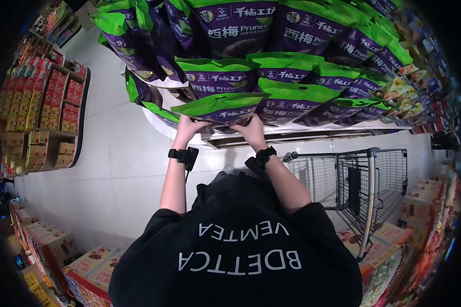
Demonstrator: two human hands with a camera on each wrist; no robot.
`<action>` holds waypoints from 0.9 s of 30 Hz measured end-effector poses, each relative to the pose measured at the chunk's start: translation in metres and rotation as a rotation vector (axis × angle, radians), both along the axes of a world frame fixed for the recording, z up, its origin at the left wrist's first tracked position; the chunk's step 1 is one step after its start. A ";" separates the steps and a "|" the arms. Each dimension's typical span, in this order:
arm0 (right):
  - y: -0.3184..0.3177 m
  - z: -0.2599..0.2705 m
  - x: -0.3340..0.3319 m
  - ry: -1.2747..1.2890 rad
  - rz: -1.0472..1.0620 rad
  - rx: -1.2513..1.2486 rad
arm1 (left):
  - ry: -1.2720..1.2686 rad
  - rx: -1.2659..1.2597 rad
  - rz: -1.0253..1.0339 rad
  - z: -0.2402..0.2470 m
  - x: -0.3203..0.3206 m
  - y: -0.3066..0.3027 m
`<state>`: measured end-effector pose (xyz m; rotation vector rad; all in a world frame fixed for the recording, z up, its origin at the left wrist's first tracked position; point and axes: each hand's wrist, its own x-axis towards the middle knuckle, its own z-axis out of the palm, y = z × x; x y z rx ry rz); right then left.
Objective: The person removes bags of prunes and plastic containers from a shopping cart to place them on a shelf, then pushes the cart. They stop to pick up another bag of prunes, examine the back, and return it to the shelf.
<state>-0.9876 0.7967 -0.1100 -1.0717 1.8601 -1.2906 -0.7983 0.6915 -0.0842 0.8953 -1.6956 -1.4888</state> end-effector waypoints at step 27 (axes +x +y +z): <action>0.031 0.047 -0.028 0.653 0.324 0.346 | -0.103 0.232 0.420 -0.032 0.043 0.074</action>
